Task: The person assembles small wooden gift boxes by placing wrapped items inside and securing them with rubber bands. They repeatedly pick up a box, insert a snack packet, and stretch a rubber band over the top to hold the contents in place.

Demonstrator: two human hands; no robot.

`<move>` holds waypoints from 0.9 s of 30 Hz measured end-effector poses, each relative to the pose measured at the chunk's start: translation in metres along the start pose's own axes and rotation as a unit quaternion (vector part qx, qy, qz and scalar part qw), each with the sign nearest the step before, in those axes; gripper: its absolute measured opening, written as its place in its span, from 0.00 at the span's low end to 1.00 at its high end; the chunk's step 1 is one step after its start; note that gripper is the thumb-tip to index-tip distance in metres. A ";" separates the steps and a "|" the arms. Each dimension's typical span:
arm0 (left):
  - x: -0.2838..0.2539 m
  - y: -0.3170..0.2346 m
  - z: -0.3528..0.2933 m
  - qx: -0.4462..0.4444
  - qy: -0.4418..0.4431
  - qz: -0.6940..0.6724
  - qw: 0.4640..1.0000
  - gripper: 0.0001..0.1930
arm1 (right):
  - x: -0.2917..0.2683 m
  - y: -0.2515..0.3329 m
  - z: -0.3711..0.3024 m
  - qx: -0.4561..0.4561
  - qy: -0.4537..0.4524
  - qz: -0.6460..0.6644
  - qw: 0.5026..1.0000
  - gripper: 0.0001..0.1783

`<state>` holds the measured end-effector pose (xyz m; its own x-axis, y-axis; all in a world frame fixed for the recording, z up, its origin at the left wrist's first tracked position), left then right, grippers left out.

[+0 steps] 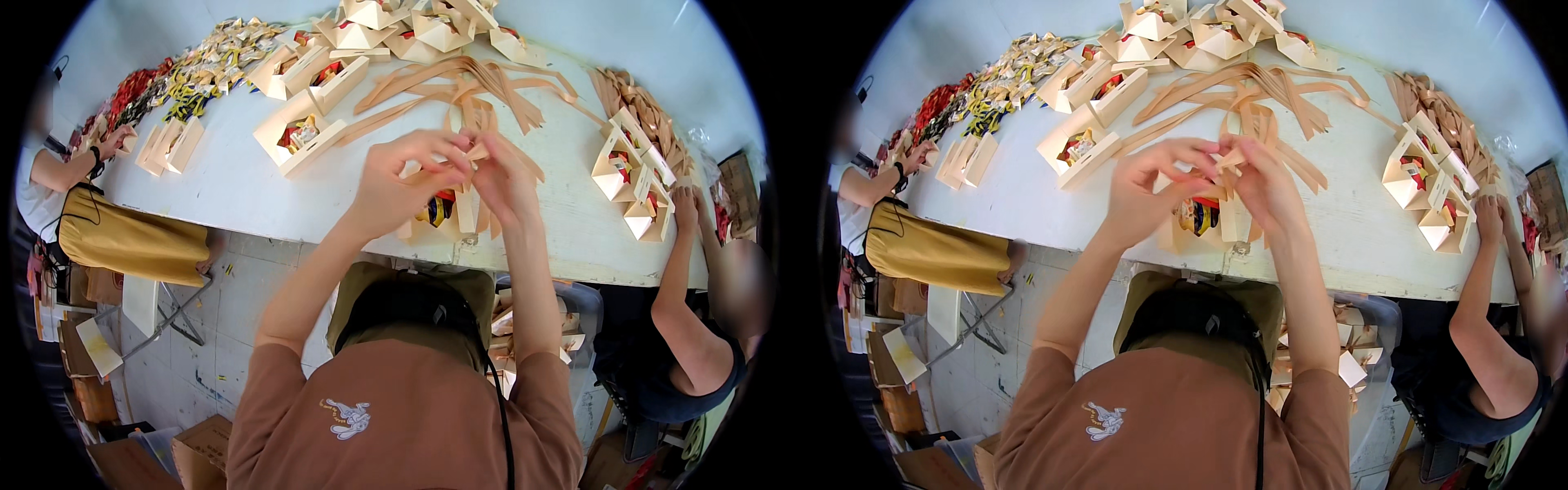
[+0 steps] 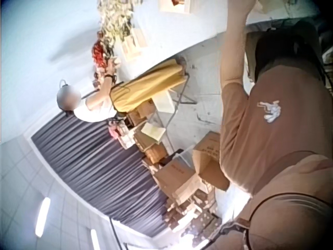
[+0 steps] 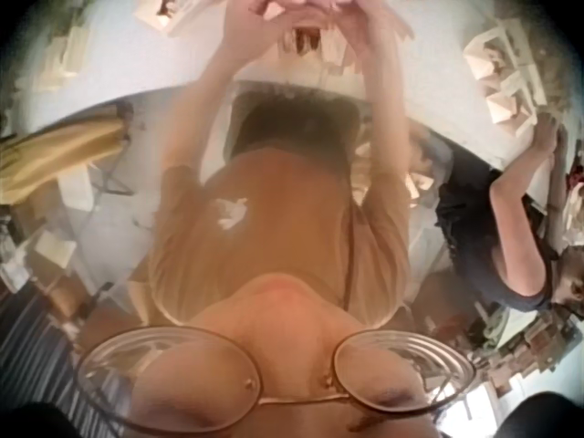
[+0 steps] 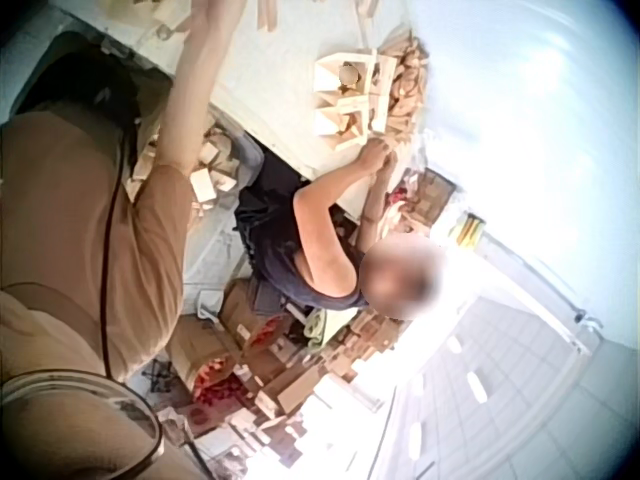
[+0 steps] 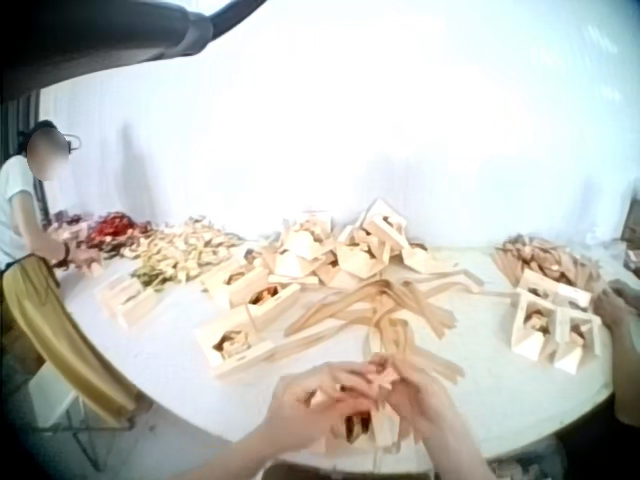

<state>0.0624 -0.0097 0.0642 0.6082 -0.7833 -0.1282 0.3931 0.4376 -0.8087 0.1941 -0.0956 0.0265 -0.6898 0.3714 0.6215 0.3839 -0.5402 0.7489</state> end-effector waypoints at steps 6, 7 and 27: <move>-0.070 0.117 -0.074 -0.179 -0.074 -0.577 0.794 0.03 | -0.104 -0.023 -0.021 -0.147 0.039 0.080 0.985 0.05; -0.064 0.118 -0.083 -0.251 -0.082 -0.448 0.854 0.04 | -0.107 -0.022 -0.032 -0.171 0.021 -0.035 0.984 0.07; 0.017 0.046 -0.066 -0.256 -0.034 0.159 0.953 0.20 | 0.005 -0.032 -0.098 -0.304 0.151 -0.678 0.652 0.44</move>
<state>0.0451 -0.0316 -0.0131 0.6907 -0.6092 -0.3895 -0.1958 0.3609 -0.9118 0.1181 -0.1508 -0.0164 -0.2672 0.7030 -0.6591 -0.9555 -0.1044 0.2760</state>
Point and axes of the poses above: each hand's wrist, its own z-axis towards the middle knuckle, its own x-axis out of the palm, y = z × x, the point moved 5 cm from there along z, towards the middle knuckle, and after that the axes turned 14 degrees about -x, right-handed, at the moved point
